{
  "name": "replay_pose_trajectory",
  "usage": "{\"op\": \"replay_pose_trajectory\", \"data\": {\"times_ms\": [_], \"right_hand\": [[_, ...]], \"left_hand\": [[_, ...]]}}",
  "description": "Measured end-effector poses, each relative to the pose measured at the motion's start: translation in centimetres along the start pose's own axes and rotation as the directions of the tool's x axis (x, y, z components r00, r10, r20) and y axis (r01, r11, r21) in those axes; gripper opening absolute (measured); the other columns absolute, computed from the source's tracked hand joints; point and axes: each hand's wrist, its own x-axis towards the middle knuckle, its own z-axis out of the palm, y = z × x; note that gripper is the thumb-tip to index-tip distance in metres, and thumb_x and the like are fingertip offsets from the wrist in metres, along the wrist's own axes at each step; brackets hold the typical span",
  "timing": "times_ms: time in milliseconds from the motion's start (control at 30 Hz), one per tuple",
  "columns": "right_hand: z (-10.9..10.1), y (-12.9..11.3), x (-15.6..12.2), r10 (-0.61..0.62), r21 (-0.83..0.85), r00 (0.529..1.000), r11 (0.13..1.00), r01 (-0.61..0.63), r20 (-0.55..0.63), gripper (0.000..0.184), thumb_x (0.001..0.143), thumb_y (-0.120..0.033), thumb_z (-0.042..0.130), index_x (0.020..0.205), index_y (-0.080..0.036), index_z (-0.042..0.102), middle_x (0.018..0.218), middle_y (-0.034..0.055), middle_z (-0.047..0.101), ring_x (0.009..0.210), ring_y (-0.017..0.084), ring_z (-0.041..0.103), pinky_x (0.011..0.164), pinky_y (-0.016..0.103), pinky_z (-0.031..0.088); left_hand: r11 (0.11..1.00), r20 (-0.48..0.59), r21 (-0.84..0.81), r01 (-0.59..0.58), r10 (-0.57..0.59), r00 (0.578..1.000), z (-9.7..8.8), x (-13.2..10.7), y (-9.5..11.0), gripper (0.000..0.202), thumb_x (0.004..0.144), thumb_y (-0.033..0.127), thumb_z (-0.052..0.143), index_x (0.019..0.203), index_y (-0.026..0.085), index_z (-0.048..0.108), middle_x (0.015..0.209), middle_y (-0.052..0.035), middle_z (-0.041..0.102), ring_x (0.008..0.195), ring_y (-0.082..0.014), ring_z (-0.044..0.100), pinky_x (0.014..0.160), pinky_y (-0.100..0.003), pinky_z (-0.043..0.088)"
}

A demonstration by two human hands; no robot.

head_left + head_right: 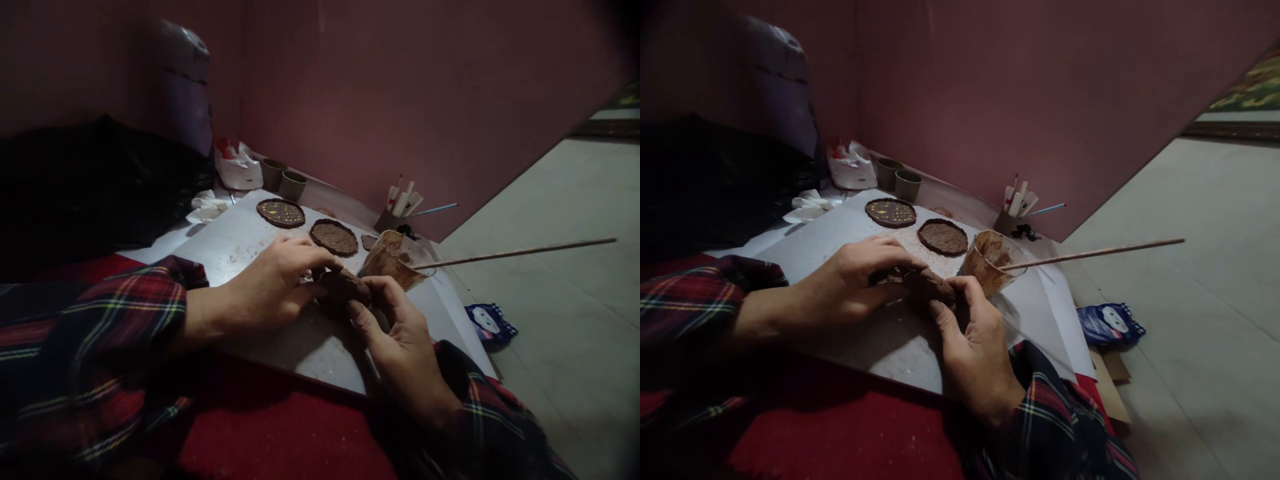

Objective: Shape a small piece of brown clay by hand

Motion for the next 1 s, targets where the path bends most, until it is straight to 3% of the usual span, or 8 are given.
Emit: {"op": "replay_pose_trajectory", "data": {"times_ms": [233, 367, 500, 733, 1000], "right_hand": [[0.10, -0.01, -0.17, 0.002, 0.041, 0.999, 0.999, 0.000, -0.049, 0.024, 0.083, -0.031, 0.062, 0.105, -0.023, 0.056, 0.096, 0.0034, 0.067, 0.088, 0.019, 0.063, 0.075, 0.031, 0.050], [0.19, 0.01, -0.21, -0.041, 0.060, 0.997, 0.997, 0.045, -0.068, 0.013, 0.085, -0.025, 0.060, 0.098, -0.024, 0.060, 0.089, -0.0008, 0.067, 0.082, 0.015, 0.063, 0.072, 0.025, 0.050], [0.19, -0.03, -0.21, -0.042, 0.063, 0.996, 0.997, 0.047, -0.077, 0.012, 0.085, -0.022, 0.061, 0.096, -0.024, 0.061, 0.088, -0.0028, 0.068, 0.081, 0.012, 0.062, 0.071, 0.022, 0.049], [0.00, -0.14, -0.33, -0.062, 0.075, 0.997, 0.995, 0.065, -0.038, 0.013, 0.085, -0.020, 0.060, 0.098, -0.024, 0.060, 0.090, -0.0028, 0.068, 0.084, 0.012, 0.063, 0.072, 0.021, 0.049], [0.20, -0.21, -0.38, -0.054, 0.100, 0.995, 0.993, 0.063, -0.084, 0.013, 0.083, -0.016, 0.062, 0.093, -0.025, 0.064, 0.084, -0.0062, 0.069, 0.077, 0.008, 0.063, 0.070, 0.015, 0.049]], "left_hand": [[0.998, 0.004, -0.064, -0.012, 0.012, 1.000, 0.07, -0.14, -0.26, 0.021, 0.077, 0.010, 0.064, 0.098, 0.014, 0.067, 0.088, -0.0038, 0.070, 0.083, -0.0162, 0.060, 0.076, -0.028, 0.046], [0.996, 0.007, -0.078, -0.033, 0.033, 0.999, 0.13, -0.19, -0.24, 0.024, 0.075, 0.012, 0.066, 0.098, 0.014, 0.067, 0.089, -0.0034, 0.069, 0.083, -0.0166, 0.059, 0.076, -0.028, 0.045], [0.999, 0.032, -0.035, 0.040, -0.039, 0.999, 0.18, -0.11, -0.25, 0.030, 0.073, 0.013, 0.069, 0.103, 0.013, 0.065, 0.090, -0.0044, 0.066, 0.083, -0.0174, 0.058, 0.072, -0.028, 0.043], [0.997, 0.150, 0.029, 0.075, -0.079, 0.986, 0.26, -0.05, -0.54, 0.003, 0.077, 0.016, 0.065, 0.078, 0.014, 0.068, 0.077, -0.0024, 0.060, 0.072, -0.0152, 0.053, 0.067, -0.027, 0.039], [0.999, 0.135, 0.025, 0.021, -0.024, 0.991, 0.33, 0.05, -0.73, 0.012, 0.075, 0.017, 0.069, 0.064, 0.012, 0.066, 0.066, 0.0008, 0.056, 0.064, -0.0120, 0.050, 0.067, -0.027, 0.037]]}}
